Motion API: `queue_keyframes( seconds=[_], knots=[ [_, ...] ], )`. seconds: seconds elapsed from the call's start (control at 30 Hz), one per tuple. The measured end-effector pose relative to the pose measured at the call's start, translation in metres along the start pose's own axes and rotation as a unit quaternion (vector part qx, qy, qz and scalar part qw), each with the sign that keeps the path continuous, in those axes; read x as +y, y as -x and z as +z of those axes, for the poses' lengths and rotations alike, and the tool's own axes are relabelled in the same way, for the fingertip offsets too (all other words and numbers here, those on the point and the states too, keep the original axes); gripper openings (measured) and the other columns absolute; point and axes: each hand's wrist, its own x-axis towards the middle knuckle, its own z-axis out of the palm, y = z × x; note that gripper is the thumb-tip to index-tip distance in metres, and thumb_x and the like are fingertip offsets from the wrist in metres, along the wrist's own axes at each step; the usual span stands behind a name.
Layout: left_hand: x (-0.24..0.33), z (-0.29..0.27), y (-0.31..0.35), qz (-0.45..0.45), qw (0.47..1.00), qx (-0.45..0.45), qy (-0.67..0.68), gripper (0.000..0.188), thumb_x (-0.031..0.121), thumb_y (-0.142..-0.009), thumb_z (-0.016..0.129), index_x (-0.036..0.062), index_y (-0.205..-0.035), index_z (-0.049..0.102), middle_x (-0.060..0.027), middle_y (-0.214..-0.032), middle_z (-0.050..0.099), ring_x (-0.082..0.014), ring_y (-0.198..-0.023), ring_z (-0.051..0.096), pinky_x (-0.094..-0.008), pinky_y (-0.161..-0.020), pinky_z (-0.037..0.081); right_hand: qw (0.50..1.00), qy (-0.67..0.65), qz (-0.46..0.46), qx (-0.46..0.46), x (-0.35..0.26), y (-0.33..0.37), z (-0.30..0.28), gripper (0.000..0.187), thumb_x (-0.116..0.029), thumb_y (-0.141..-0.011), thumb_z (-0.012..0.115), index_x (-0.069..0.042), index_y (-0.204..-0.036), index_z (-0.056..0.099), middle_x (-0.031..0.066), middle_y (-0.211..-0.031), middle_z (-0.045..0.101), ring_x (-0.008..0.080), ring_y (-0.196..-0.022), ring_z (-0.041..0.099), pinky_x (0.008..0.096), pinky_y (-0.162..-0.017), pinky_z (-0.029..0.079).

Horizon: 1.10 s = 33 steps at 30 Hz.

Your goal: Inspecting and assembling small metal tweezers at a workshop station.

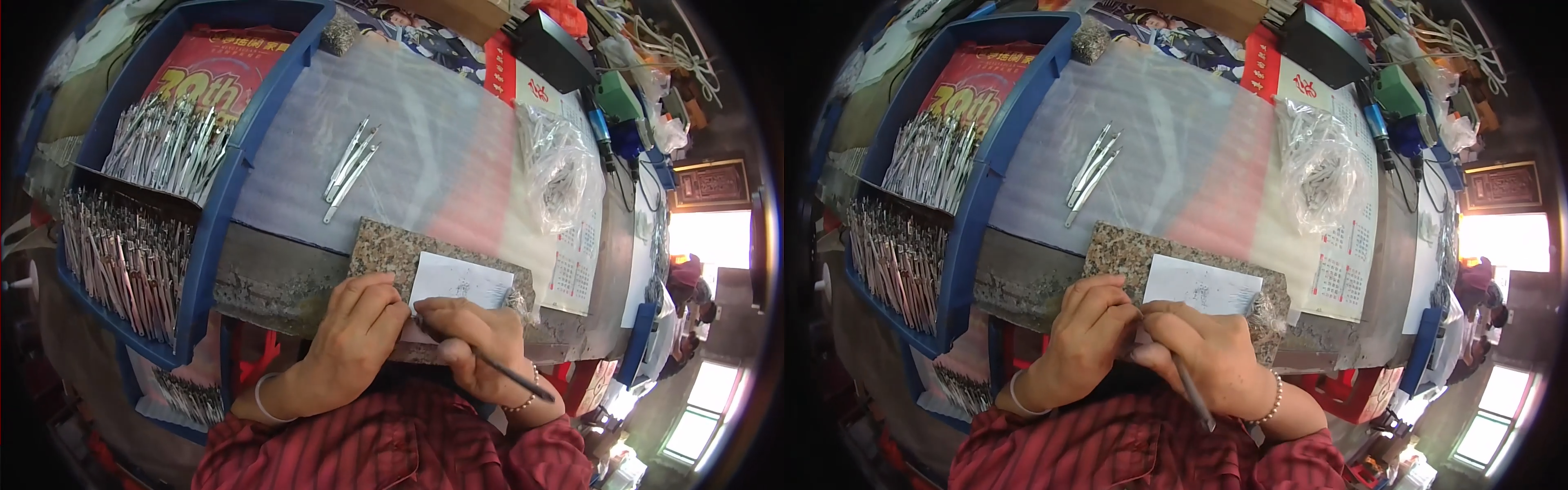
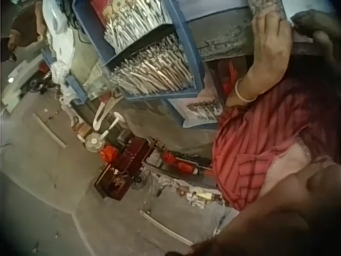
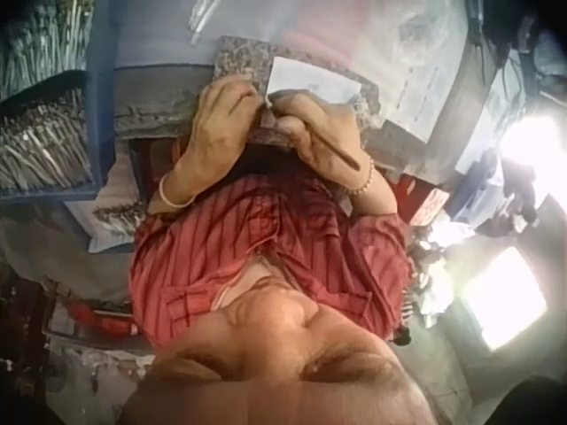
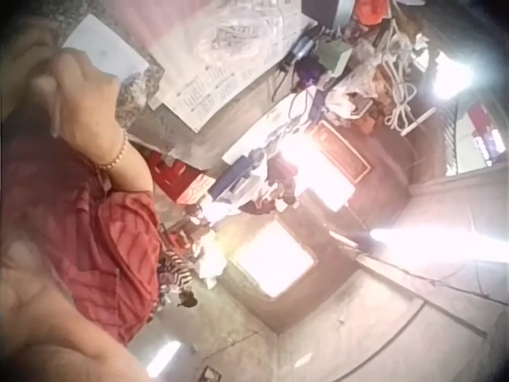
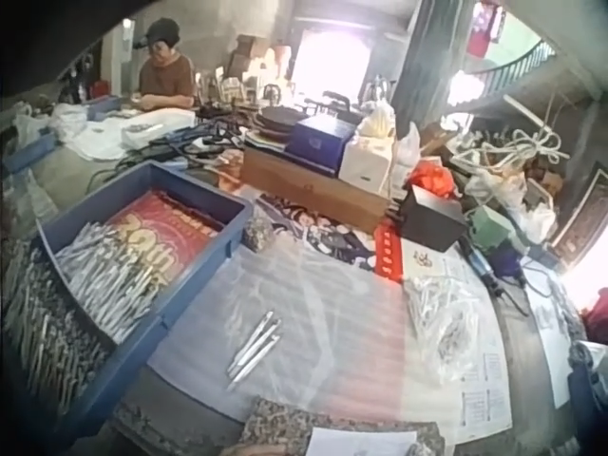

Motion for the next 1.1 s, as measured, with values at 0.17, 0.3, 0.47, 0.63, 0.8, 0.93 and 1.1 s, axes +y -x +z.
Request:
queue_keyframes(
  seconds=[0.17,0.3,0.47,0.63,0.8,0.93,1.1],
  knots=[
    [-0.004,0.001,0.004,-0.004,1.0,-0.017,0.01,0.025,0.002,-0.071,0.061,-0.0016,-0.095,0.057,-0.0132,-0.098,0.053,-0.0325,-0.105,0.053,-0.0427,-0.09,0.044,0.994,-0.077,0.062,0.042,-0.003,0.007,-0.015,0.017,-0.006,-0.082,0.059,0.001,-0.098,0.061,0.0187,-0.096,0.067,0.027,-0.067,0.067,0.0289,-0.055,0.052],
    [-0.004,0.003,0.005,0.011,1.0,0.003,0.01,0.025,0.002,-0.071,0.061,-0.0022,-0.095,0.057,-0.0132,-0.097,0.053,-0.0325,-0.104,0.054,-0.0432,-0.089,0.044,0.972,-0.095,0.048,0.208,-0.028,0.028,-0.016,0.02,-0.01,-0.086,0.053,0.005,-0.098,0.06,0.0217,-0.087,0.068,0.0255,-0.066,0.068,0.031,-0.055,0.055],
    [-0.001,0.0,0.004,0.007,1.0,0.01,0.009,0.023,0.001,-0.07,0.062,-0.0016,-0.092,0.057,-0.0126,-0.095,0.053,-0.032,-0.101,0.056,-0.0427,-0.088,0.045,0.999,-0.037,0.005,-0.006,0.006,0.005,-0.001,0.019,-0.016,-0.082,0.066,-0.004,-0.095,0.058,0.0119,-0.1,0.065,0.0277,-0.071,0.065,0.0331,-0.055,0.051],
    [-0.001,0.003,0.0,0.001,1.0,0.016,0.004,0.02,-0.001,-0.071,0.063,0.0007,-0.091,0.058,-0.0113,-0.093,0.054,-0.0314,-0.1,0.056,-0.0412,-0.087,0.045,0.973,-0.137,0.062,0.177,0.002,0.032,-0.017,0.039,-0.032,-0.098,0.043,0.003,-0.101,0.062,0.0195,-0.098,0.068,0.0255,-0.074,0.07,0.0323,-0.06,0.057],
    [0.006,0.002,-0.006,-0.013,1.0,0.016,0.006,0.021,-0.005,-0.069,0.069,0.0015,-0.087,0.06,-0.012,-0.089,0.055,-0.0344,-0.095,0.057,-0.0412,-0.081,0.047,0.995,0.002,0.011,0.103,0.019,0.037,-0.009,0.025,-0.024,-0.092,0.056,0.0,-0.096,0.061,0.0154,-0.081,0.065,0.0314,-0.069,0.066,0.0363,-0.057,0.051],
    [0.006,0.002,-0.004,-0.009,1.0,0.017,-0.019,0.02,-0.005,-0.07,0.069,0.0015,-0.086,0.059,-0.0122,-0.089,0.055,-0.0344,-0.095,0.057,-0.0414,-0.081,0.047,0.971,-0.147,0.13,0.136,0.021,0.055,-0.016,0.027,-0.019,-0.096,0.048,0.002,-0.098,0.064,0.0156,-0.082,0.067,0.0276,-0.07,0.066,0.0326,-0.064,0.052],
    [0.013,0.003,-0.005,-0.007,0.999,0.009,-0.033,0.018,-0.002,-0.073,0.068,0.0036,-0.086,0.057,-0.0107,-0.09,0.055,-0.0326,-0.1,0.057,-0.0408,-0.085,0.044,0.928,-0.31,0.143,0.15,0.013,0.091,-0.024,0.037,-0.019,-0.101,0.031,0.002,-0.09,0.059,0.0148,-0.1,0.063,0.0159,-0.081,0.059,0.0254,-0.067,0.048]
  ],
)
